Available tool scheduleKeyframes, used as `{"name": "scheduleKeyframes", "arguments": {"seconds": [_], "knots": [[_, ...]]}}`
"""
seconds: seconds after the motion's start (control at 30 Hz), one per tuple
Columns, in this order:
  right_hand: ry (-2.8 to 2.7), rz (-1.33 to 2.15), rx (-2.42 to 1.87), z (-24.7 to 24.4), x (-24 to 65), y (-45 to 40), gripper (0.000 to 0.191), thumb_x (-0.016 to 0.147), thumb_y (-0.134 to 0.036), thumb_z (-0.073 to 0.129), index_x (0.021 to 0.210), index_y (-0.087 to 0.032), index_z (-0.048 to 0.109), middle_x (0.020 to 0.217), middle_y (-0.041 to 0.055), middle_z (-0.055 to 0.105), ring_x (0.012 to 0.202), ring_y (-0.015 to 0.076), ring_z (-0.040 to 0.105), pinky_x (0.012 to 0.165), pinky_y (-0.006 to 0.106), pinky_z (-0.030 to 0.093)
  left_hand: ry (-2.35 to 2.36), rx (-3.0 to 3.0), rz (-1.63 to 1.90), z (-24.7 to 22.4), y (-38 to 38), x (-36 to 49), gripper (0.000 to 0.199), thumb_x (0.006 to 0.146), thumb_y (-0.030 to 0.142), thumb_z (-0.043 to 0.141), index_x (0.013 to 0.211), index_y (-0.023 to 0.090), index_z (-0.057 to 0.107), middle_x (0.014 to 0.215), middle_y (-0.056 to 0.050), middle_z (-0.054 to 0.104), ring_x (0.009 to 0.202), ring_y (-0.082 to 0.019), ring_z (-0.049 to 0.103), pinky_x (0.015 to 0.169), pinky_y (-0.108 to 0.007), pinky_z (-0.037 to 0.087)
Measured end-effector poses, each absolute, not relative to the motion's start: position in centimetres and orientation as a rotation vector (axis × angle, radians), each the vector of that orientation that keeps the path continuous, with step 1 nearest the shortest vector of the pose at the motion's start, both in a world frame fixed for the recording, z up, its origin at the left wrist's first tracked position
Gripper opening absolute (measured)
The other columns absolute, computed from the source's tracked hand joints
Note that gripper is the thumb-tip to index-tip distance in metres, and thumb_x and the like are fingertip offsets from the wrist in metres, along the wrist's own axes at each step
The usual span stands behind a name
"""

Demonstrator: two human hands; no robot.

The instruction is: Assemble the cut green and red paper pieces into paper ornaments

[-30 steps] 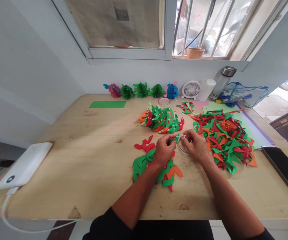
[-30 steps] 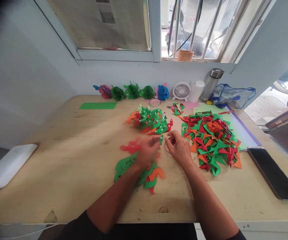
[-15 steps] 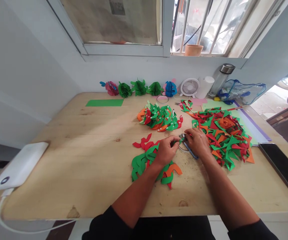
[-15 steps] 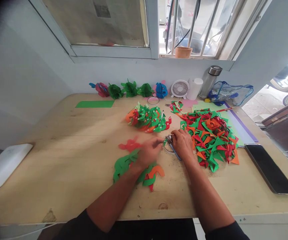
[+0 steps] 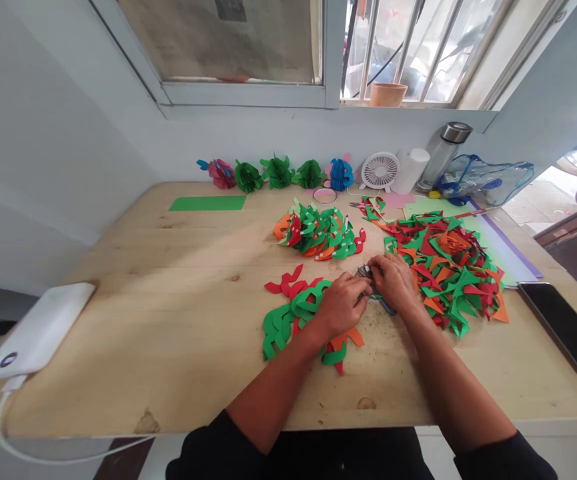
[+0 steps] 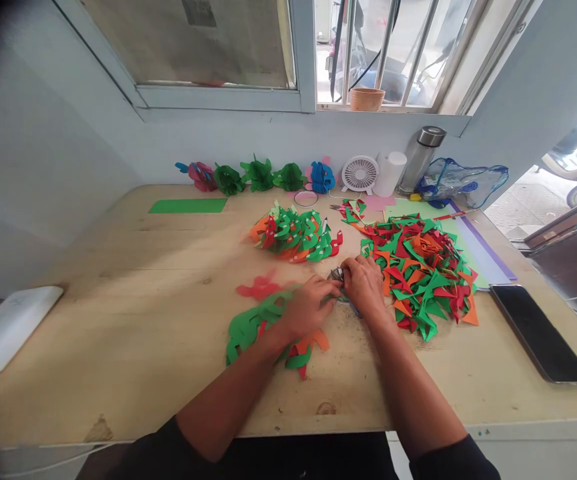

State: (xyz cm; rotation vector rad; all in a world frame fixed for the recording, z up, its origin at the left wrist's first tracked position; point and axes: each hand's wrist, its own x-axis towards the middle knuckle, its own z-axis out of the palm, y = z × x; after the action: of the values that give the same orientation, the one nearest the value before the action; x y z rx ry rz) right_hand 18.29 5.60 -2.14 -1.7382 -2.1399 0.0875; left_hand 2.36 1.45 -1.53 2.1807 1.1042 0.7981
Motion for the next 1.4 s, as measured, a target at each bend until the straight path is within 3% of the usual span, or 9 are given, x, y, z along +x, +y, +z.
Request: {"name": "scheduleKeyframes", "arguments": {"seconds": [0.77,1.07,1.23,1.4], "knots": [[-2.0,0.267,-1.736,-2.3,18.1,5.6,0.011,0.077,-0.026,0.047,0.07,-0.02,0.053,0.074,0.0052,0.061,0.076,0.0202,0.052,0.069,0.031,0.036,1.079,2.163,0.812,-1.9,1.6,2.3,0.019,0.076,0.011,0.049,0.086,0.019,0.063,0.107,-0.004,0.065,0.099,-0.02,0.052,0.089,-0.033,0.043],[-1.671,0.672,-1.594,-1.1,18.3,5.5,0.017,0.076,-0.035,0.049,0.069,-0.019,0.053,0.063,-0.0002,0.054,0.06,0.0136,0.047,0.058,0.027,0.036,1.079,2.058,0.858,-1.7,1.5,2.5,0.019,0.076,0.011,0.049,0.084,0.019,0.065,0.105,-0.004,0.067,0.097,-0.02,0.054,0.089,-0.035,0.043],[-1.309,1.056,-1.321,0.2,17.9,5.0,0.024,0.069,-0.041,0.061,0.072,-0.019,0.054,0.062,-0.0022,0.051,0.058,0.011,0.045,0.054,0.024,0.038,1.161,1.505,1.116,-1.3,1.9,2.3,0.014,0.075,0.02,0.054,0.081,0.017,0.066,0.082,-0.003,0.068,0.074,-0.015,0.06,0.069,-0.027,0.048],[-1.172,1.291,-1.168,1.3,16.8,4.1,0.027,0.067,-0.043,0.066,0.073,-0.019,0.055,0.062,-0.0018,0.051,0.057,0.0104,0.045,0.052,0.023,0.038,1.047,0.928,1.274,-0.5,2.2,2.0,0.019,0.07,0.029,0.062,0.082,0.015,0.064,0.065,-0.001,0.064,0.054,-0.01,0.057,0.054,-0.023,0.047]]}}
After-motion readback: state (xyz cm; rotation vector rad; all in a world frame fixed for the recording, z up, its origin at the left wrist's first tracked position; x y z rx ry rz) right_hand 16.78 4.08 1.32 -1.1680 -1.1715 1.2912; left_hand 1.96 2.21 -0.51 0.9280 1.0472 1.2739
